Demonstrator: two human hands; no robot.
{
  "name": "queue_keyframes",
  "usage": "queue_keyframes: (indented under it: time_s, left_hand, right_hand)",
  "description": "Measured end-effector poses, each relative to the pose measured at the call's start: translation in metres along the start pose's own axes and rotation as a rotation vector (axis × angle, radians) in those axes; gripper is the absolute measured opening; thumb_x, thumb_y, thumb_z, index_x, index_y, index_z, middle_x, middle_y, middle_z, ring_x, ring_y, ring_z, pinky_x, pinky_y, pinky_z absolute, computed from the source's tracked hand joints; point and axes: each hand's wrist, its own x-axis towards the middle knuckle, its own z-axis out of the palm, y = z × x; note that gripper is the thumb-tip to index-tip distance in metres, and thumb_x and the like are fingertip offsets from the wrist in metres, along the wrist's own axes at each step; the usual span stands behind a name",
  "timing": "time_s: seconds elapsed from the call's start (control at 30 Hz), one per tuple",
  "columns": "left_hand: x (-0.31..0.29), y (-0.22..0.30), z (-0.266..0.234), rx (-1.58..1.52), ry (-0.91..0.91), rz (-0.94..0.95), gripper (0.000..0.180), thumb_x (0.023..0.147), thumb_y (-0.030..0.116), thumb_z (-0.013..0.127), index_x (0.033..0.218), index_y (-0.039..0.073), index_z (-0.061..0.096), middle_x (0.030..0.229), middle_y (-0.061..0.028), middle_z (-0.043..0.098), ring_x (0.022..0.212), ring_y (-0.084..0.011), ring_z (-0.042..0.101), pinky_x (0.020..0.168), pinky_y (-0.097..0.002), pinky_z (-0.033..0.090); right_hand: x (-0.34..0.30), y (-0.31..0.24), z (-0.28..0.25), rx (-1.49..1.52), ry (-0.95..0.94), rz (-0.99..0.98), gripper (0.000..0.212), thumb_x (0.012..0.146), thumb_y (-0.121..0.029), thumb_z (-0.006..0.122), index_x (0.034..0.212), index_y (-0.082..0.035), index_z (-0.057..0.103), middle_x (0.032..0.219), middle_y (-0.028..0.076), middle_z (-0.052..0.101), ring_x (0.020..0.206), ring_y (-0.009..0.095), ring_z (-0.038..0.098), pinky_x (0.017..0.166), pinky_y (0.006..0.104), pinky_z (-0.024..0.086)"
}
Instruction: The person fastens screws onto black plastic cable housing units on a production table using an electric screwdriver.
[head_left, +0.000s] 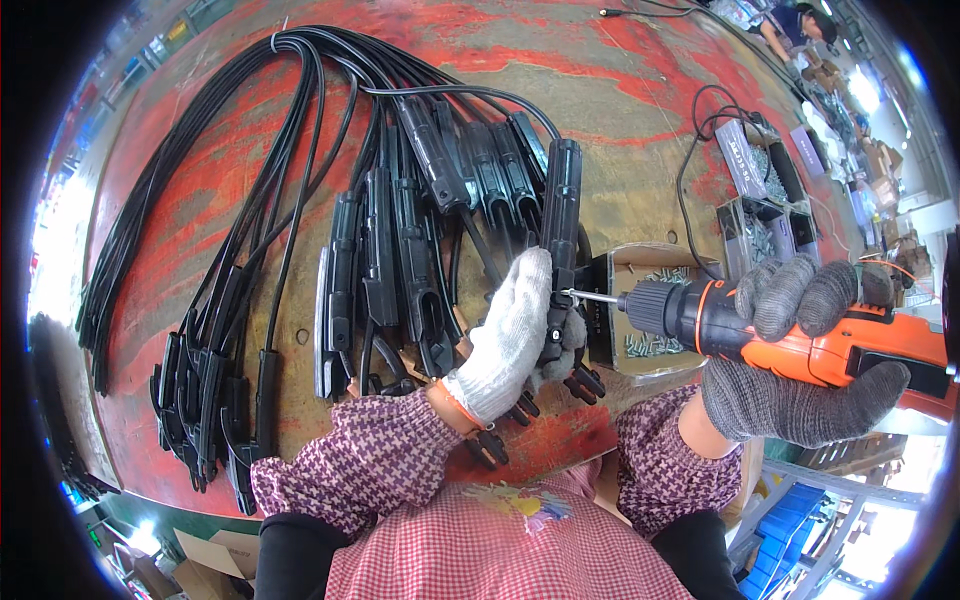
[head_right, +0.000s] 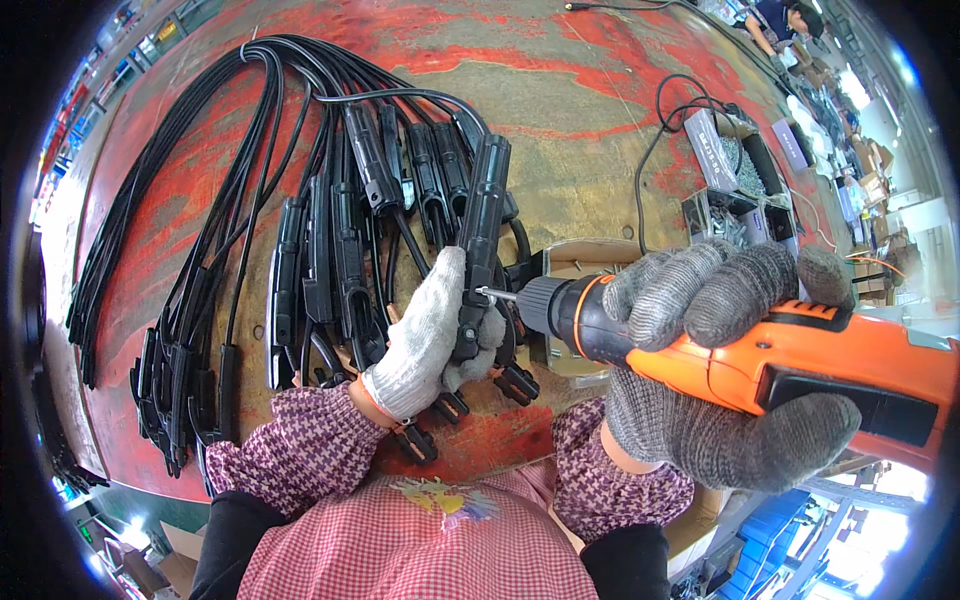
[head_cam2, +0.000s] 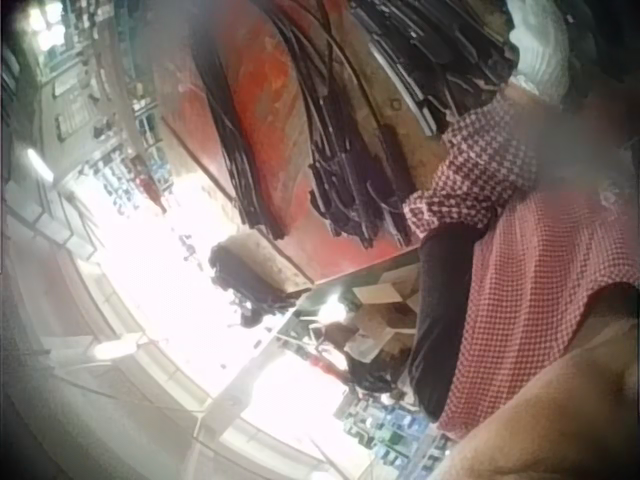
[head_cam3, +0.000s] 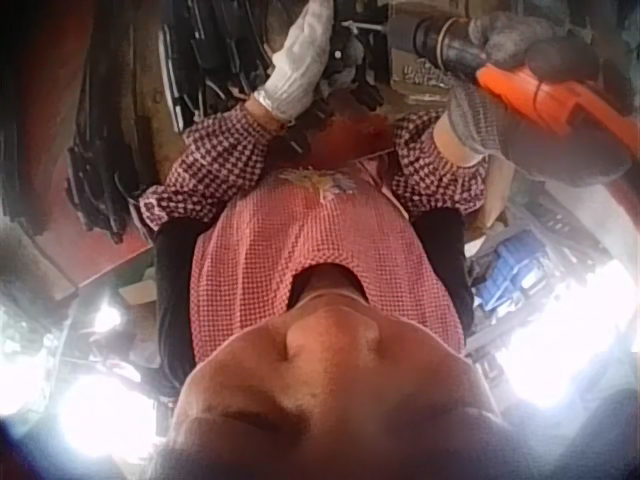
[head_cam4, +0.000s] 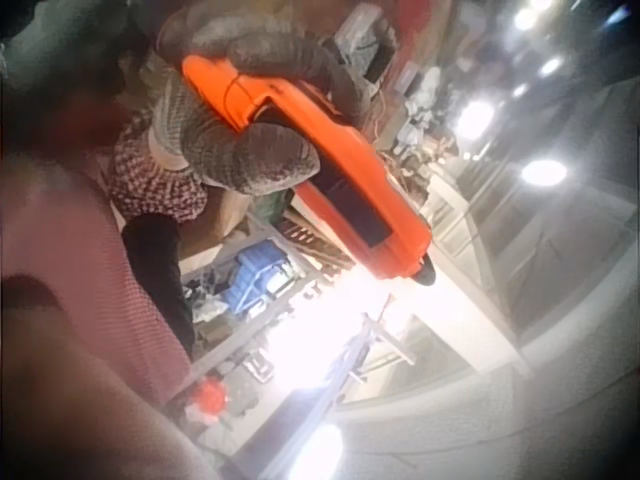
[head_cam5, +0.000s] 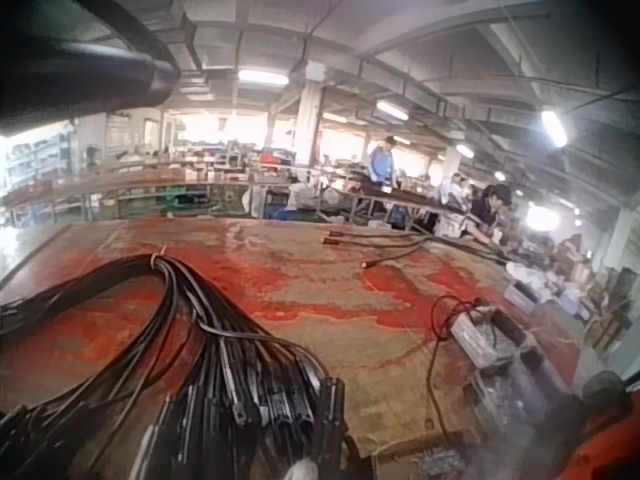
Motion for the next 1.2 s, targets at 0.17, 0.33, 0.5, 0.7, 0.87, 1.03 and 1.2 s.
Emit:
queue_keyframes:
  time_s: [0.17,0.33,0.5,0.7,0.87,1.03,1.2]
  left_hand:
    - [0.0,0.0,0.0,0.031,0.005,-0.003,0.059,0.096,0.063,0.03,0.088,0.01,0.054,0.061,-0.002,0.054,0.037,-0.0128,0.046,0.03,-0.0225,0.029]
    - [-0.002,-0.001,0.002,-0.005,-0.008,-0.098,0.058,0.094,0.066,0.03,0.089,0.013,0.052,0.06,-0.002,0.053,0.036,-0.0126,0.044,0.029,-0.0232,0.027]
    - [-0.005,0.006,0.034,0.039,0.141,-0.104,0.059,0.093,0.067,0.029,0.088,0.013,0.052,0.059,-0.0011,0.051,0.036,-0.0121,0.042,0.028,-0.0228,0.025]
    - [0.001,-0.013,0.028,-0.003,0.189,-0.076,0.061,0.094,0.066,0.03,0.076,0.012,0.052,0.056,-0.0008,0.049,0.037,-0.0123,0.042,0.029,-0.0226,0.026]
    - [0.004,-0.019,0.015,-0.049,0.164,-0.104,0.052,0.094,0.063,0.035,0.092,0.013,0.052,0.058,-0.0017,0.053,0.037,-0.0139,0.046,0.03,-0.025,0.031]
    - [0.009,-0.022,0.013,-0.063,0.058,-0.042,0.059,0.094,0.064,0.033,0.082,0.01,0.053,0.056,-0.0023,0.052,0.035,-0.0146,0.043,0.029,-0.0256,0.028]
    - [0.009,-0.019,0.011,-0.086,0.09,-0.023,0.065,0.094,0.065,0.028,0.071,0.009,0.052,0.052,-0.0029,0.049,0.033,-0.0144,0.04,0.028,-0.0257,0.025]
  right_hand:
    - [0.003,0.005,0.002,0.137,-0.13,0.053,0.055,0.086,-0.052,0.053,0.112,-0.003,0.052,0.071,0.007,0.052,0.053,0.018,0.052,0.046,0.0307,0.045]
    - [0.007,0.008,0.003,0.318,-0.197,0.211,0.056,0.088,-0.052,0.051,0.118,-0.004,0.052,0.076,0.007,0.053,0.057,0.018,0.054,0.05,0.0336,0.045]
    - [0.041,-0.012,-0.007,0.178,-0.47,0.172,0.059,0.089,-0.053,0.048,0.119,-0.002,0.052,0.077,0.006,0.053,0.058,0.017,0.055,0.049,0.031,0.045]
    - [0.027,0.027,-0.012,0.313,-0.372,0.295,0.042,0.088,-0.039,0.055,0.112,-0.004,0.052,0.074,0.011,0.052,0.056,0.023,0.054,0.049,0.0393,0.046]
    - [0.016,0.015,0.0,0.022,-0.264,0.359,0.043,0.087,-0.038,0.056,0.114,-0.005,0.05,0.072,0.012,0.052,0.055,0.024,0.054,0.046,0.039,0.044]
    - [0.013,0.008,0.004,-0.087,-0.189,0.379,0.044,0.087,-0.037,0.057,0.116,-0.006,0.049,0.072,0.013,0.053,0.055,0.024,0.054,0.045,0.0387,0.044]
    - [0.004,0.016,0.011,0.078,-0.156,0.354,0.046,0.085,-0.037,0.06,0.117,-0.006,0.048,0.072,0.013,0.054,0.056,0.024,0.054,0.047,0.0385,0.044]
